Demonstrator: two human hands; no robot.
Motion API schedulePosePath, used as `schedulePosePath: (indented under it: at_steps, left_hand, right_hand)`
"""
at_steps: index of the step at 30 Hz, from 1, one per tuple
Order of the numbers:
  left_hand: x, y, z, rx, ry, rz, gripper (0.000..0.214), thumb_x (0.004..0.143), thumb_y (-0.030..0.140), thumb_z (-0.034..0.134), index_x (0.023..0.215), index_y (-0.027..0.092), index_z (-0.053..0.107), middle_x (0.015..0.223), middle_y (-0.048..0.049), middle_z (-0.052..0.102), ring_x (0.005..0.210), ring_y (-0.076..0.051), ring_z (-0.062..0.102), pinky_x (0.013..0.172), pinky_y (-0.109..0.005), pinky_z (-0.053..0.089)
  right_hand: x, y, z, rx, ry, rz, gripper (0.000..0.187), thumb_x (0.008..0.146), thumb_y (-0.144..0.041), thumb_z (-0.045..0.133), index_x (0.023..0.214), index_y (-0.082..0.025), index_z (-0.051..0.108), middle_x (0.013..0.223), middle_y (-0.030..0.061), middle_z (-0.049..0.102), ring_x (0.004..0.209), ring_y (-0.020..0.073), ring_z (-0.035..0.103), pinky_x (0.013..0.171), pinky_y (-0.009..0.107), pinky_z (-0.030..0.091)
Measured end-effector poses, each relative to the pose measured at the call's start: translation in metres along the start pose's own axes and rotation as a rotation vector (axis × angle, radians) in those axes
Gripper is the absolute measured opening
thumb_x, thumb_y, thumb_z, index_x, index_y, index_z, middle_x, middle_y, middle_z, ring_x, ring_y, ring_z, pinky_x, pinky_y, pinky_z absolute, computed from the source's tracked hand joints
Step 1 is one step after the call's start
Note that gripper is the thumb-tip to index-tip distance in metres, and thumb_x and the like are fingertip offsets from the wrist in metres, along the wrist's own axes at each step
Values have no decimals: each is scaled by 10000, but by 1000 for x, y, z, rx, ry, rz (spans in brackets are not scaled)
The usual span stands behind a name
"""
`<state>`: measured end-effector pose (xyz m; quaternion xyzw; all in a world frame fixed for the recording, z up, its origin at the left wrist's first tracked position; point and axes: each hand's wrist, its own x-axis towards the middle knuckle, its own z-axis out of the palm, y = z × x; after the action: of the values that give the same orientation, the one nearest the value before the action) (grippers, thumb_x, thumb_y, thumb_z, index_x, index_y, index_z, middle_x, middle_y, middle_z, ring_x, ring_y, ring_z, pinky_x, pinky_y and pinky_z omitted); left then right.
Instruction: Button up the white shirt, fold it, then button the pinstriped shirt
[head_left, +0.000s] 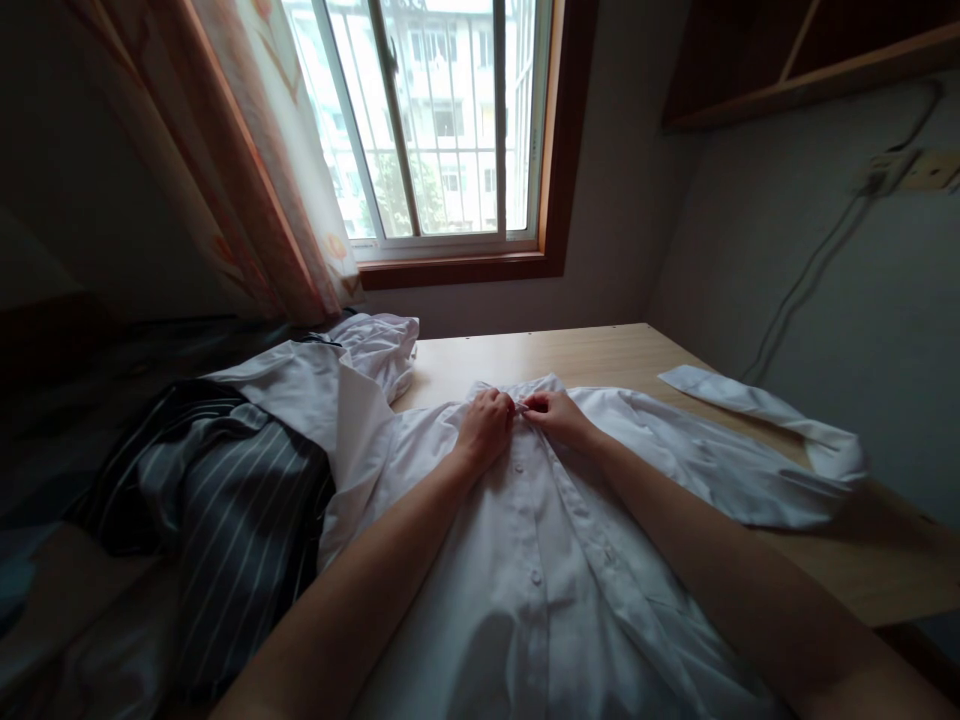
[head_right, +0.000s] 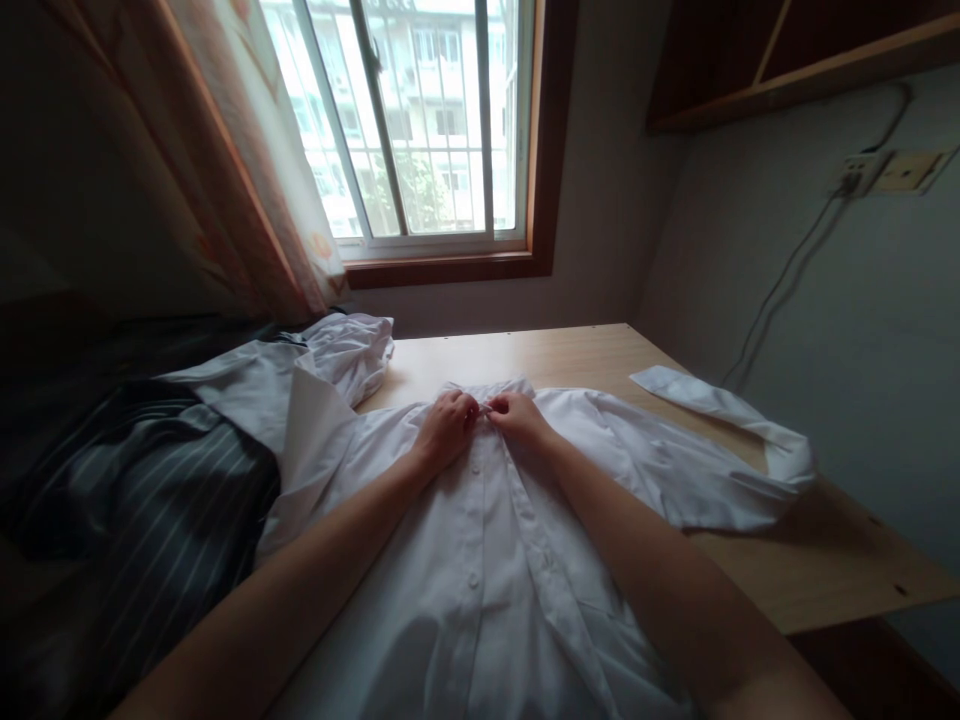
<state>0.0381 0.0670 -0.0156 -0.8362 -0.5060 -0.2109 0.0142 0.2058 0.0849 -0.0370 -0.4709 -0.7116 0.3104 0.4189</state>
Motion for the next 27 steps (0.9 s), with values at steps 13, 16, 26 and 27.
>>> schedulePosePath:
  at_steps: [13,16,26,27]
  left_hand:
    - [0,0,-3,-123,-7,-36,181,924,144,468,860,169,636,907,-72,674,865,-194,626,821,-306,476]
    - [1,-3,-1,-197,22,-53,143,891,144,521,843,158,656,880,-73,689,849,-198,630,805,-300,478]
    - [3,-9,-3,-398,39,-97,110,831,155,606,859,165,712,843,-37,717,772,-166,639,747,-259,483]
    - [3,-10,-3,-407,33,-105,110,829,160,611,861,165,716,844,-36,720,771,-165,642,742,-256,482]
  right_hand:
    - [-2,1,-3,-149,-22,-73,138,785,-270,621,809,-154,692,695,14,670,659,153,583,632,252,433]
    - [0,3,-5,-75,-26,-105,183,841,-277,569,788,-166,704,794,48,722,775,190,642,752,295,479]
    - [4,8,-2,101,24,-10,135,752,-257,688,834,-166,745,849,52,754,835,202,688,794,316,526]
    - [3,7,-2,104,24,-7,132,753,-253,689,832,-163,745,847,55,754,834,202,688,792,315,527]
